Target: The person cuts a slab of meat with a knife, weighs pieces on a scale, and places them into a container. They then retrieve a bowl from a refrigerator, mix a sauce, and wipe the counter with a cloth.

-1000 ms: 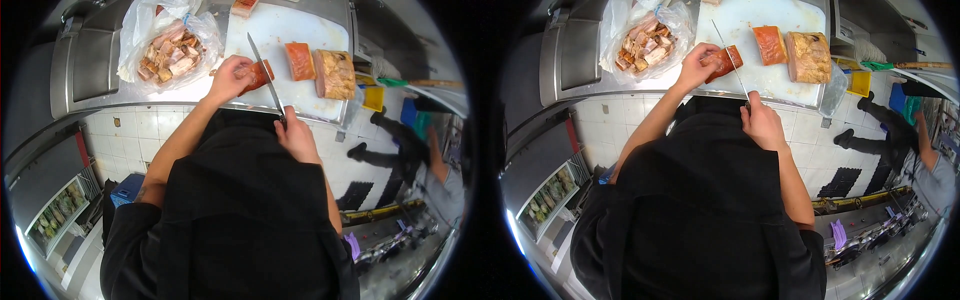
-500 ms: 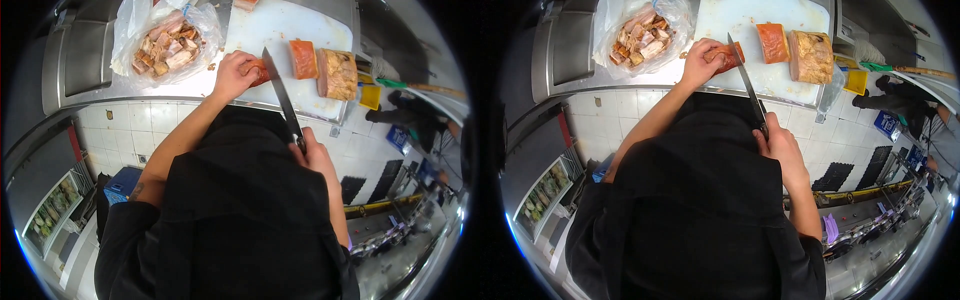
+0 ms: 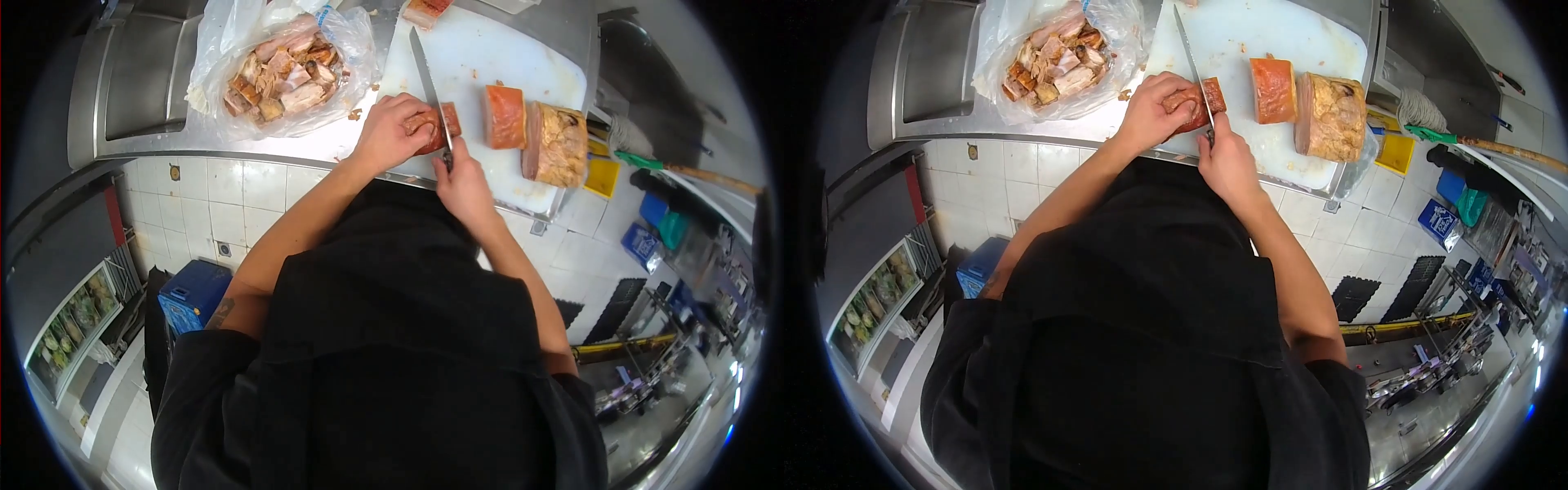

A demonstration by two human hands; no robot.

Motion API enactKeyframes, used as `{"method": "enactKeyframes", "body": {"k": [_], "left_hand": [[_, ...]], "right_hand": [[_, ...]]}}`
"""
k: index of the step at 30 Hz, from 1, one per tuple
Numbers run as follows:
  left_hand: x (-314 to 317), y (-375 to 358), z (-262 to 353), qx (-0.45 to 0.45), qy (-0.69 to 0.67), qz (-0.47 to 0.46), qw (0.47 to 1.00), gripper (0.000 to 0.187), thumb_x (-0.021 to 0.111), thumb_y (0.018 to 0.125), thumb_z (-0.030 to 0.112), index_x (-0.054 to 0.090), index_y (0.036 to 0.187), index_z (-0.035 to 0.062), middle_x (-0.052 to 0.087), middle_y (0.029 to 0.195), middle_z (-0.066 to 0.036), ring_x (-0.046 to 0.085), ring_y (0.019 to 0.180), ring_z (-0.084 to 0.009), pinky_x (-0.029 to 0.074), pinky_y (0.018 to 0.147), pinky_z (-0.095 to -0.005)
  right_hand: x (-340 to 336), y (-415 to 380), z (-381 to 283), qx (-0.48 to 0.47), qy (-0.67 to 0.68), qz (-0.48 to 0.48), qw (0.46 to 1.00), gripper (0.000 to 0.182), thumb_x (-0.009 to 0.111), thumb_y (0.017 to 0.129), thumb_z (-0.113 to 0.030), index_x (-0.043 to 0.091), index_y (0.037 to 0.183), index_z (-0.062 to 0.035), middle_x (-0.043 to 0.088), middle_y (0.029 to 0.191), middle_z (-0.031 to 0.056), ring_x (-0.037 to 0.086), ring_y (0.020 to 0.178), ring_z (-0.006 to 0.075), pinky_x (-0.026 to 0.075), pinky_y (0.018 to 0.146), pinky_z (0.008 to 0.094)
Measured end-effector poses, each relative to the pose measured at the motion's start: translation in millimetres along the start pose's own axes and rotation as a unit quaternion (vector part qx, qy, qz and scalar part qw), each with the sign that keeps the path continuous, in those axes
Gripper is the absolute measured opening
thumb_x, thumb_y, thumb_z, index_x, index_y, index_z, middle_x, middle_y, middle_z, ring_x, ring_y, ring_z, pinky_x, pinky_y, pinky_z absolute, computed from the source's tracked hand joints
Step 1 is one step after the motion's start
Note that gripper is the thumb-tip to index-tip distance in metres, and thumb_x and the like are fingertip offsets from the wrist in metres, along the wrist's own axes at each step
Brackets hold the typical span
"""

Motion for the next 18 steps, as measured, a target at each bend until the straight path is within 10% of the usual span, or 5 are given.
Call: {"method": "enactKeyframes", "body": {"k": [10, 13, 18], "left_hand": [[1.2, -2.1, 1.7, 0.008, 0.017, -0.019, 1.000, 0.024, 0.072, 0.075, 0.012, 0.067, 0.098, 0.0038, 0.065, 0.095, -0.013, 0.062, 0.093, -0.0309, 0.050, 0.081, -0.0394], [7.2, -2.2, -16.6, -0.119, -0.094, -0.086, 0.985, 0.039, 0.072, 0.078, 0.008, 0.062, 0.116, 0.0039, 0.064, 0.106, -0.009, 0.061, 0.100, -0.0234, 0.049, 0.091, -0.0353], [9.6, 51.0, 48.7, 0.052, 0.080, -0.116, 0.989, 0.056, 0.077, 0.074, 0.016, 0.059, 0.126, 0.0064, 0.064, 0.110, -0.013, 0.061, 0.102, -0.0309, 0.049, 0.092, -0.0381]], "right_hand": [[-18.4, -0.9, 5.7, -0.029, -0.042, 0.049, 0.997, 0.033, 0.064, 0.089, -0.018, 0.047, 0.112, -0.0017, 0.065, 0.078, 0.0264, 0.063, 0.075, 0.0479, 0.049, 0.066, 0.0553], [-65.1, -24.5, -16.8, -0.073, 0.047, 0.099, 0.991, 0.028, 0.068, 0.089, -0.017, 0.053, 0.109, -0.0029, 0.063, 0.069, 0.0198, 0.063, 0.065, 0.0394, 0.047, 0.057, 0.0472], [-121.0, -59.2, -6.0, -0.105, 0.172, 0.254, 0.946, 0.021, 0.069, 0.091, -0.011, 0.054, 0.103, -0.0011, 0.056, 0.067, 0.0110, 0.052, 0.055, 0.0202, 0.041, 0.052, 0.0323]]}}
Point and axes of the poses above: each hand's wrist, its own y-axis towards the middle knuckle, its own x-axis out of the palm, z = x × y, the point moved 8 cm from there along y, towards the middle knuckle
